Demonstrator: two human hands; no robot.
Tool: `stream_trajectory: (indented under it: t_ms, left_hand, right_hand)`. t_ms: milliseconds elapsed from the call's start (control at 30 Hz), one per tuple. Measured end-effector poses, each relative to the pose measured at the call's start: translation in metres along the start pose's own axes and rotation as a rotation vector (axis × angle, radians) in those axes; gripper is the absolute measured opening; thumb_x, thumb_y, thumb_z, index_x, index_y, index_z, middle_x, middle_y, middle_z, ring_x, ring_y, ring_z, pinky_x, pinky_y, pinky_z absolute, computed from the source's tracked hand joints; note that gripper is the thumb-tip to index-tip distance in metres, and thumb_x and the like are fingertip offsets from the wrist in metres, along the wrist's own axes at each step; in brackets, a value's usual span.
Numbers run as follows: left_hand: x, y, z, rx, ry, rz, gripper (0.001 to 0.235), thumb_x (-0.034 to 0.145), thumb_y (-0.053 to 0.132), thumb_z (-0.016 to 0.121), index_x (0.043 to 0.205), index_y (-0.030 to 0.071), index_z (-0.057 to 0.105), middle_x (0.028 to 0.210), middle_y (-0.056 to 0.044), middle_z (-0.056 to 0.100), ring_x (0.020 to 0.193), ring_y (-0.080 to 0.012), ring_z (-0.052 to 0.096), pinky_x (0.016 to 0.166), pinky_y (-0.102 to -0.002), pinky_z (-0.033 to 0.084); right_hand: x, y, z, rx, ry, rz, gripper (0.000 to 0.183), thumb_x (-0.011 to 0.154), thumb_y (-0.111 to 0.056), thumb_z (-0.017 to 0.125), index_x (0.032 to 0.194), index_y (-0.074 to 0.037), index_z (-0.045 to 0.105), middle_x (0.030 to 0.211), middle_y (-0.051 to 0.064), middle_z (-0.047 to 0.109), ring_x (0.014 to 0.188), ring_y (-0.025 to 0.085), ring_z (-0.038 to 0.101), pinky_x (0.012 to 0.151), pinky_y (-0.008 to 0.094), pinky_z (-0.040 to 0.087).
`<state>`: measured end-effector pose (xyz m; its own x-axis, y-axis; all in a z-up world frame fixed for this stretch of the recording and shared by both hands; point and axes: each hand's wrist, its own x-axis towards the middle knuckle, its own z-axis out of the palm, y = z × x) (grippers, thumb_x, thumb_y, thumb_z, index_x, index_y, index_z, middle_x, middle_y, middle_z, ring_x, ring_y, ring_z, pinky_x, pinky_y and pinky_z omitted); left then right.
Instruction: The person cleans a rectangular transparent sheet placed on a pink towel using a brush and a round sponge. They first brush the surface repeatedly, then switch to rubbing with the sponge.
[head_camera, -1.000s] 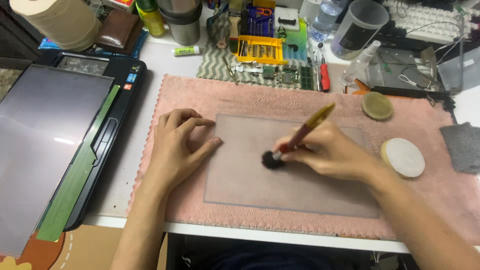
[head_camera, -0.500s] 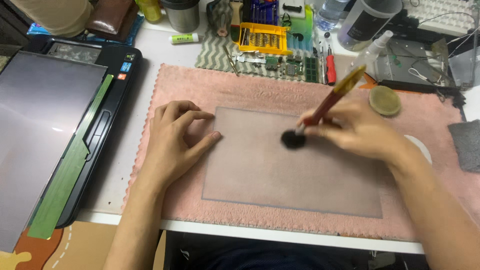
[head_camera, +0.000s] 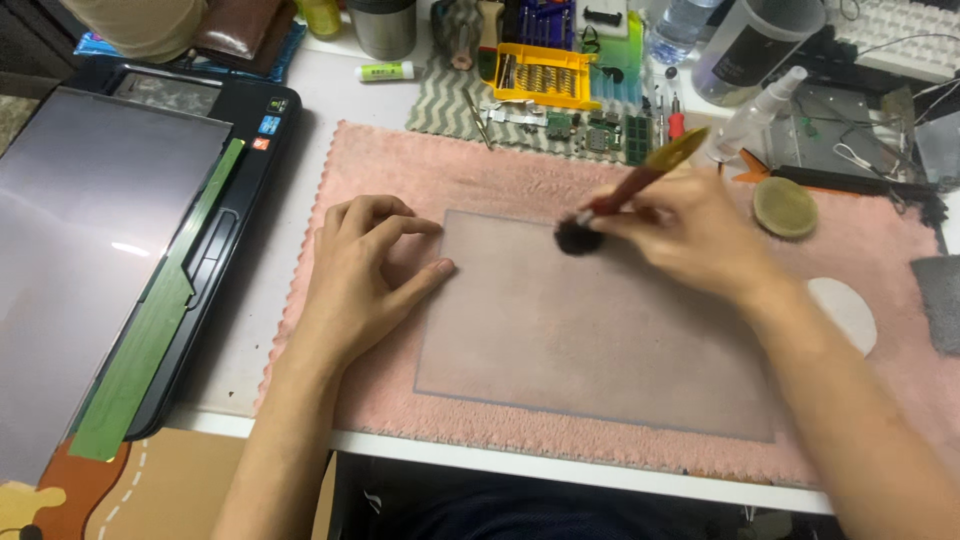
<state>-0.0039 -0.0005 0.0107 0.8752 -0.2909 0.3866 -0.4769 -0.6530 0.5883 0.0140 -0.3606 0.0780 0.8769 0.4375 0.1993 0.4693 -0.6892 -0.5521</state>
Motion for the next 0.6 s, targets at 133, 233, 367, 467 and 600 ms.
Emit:
stream_trajectory:
  t_ms: [133,233,367,467,600]
  left_hand:
    - [0.0,-0.002,0.002,-0.003,0.002,-0.003,0.04,0.098,0.047,0.089,0.129,0.021,0.085,0.135,-0.004,0.066,0.134,-0.0366,0.055,0.117,-0.052,0.042]
    - [0.0,-0.012,0.009,0.008,0.045,0.058,0.041,0.096,0.048,0.091,0.128,0.022,0.084,0.133,-0.007,0.068,0.128,-0.0375,0.058,0.112,-0.052,0.044]
    - [0.002,-0.003,0.002,0.002,-0.038,-0.082,0.041,0.093,0.044,0.09,0.129,0.025,0.085,0.135,-0.007,0.066,0.139,-0.0397,0.056,0.11,-0.054,0.045]
    - [0.001,-0.003,0.002,0.002,-0.054,-0.105,0.042,0.095,0.049,0.089,0.131,0.026,0.084,0.136,-0.006,0.065,0.14,-0.0385,0.056,0.111,-0.053,0.045]
    - [0.0,-0.004,0.003,-0.005,-0.033,-0.088,0.043,0.094,0.047,0.091,0.13,0.024,0.084,0.135,-0.007,0.065,0.139,-0.0398,0.055,0.111,-0.053,0.043]
  right_hand:
    - [0.004,-0.014,0.022,0.177,0.059,-0.155,0.025,0.101,-0.004,0.086,0.126,-0.004,0.087,0.125,0.012,0.089,0.103,0.023,0.086,0.095,0.035,0.067]
    - [-0.001,-0.014,0.005,0.082,-0.044,0.008,0.024,0.099,-0.023,0.088,0.121,-0.015,0.092,0.103,0.002,0.092,0.082,0.013,0.077,0.072,0.028,0.058]
    - [0.011,0.007,0.021,0.019,0.17,-0.154,0.02,0.097,-0.013,0.097,0.115,-0.021,0.093,0.075,0.003,0.075,0.073,0.023,0.072,0.08,0.036,0.052]
    - [0.015,-0.009,0.041,0.075,0.263,-0.205,0.025,0.098,-0.007,0.096,0.119,-0.018,0.093,0.082,0.006,0.08,0.077,0.03,0.076,0.08,0.04,0.056]
    - [0.002,-0.023,0.024,0.176,0.123,-0.126,0.024,0.096,-0.006,0.093,0.118,-0.017,0.093,0.093,0.008,0.088,0.079,0.023,0.075,0.08,0.037,0.057]
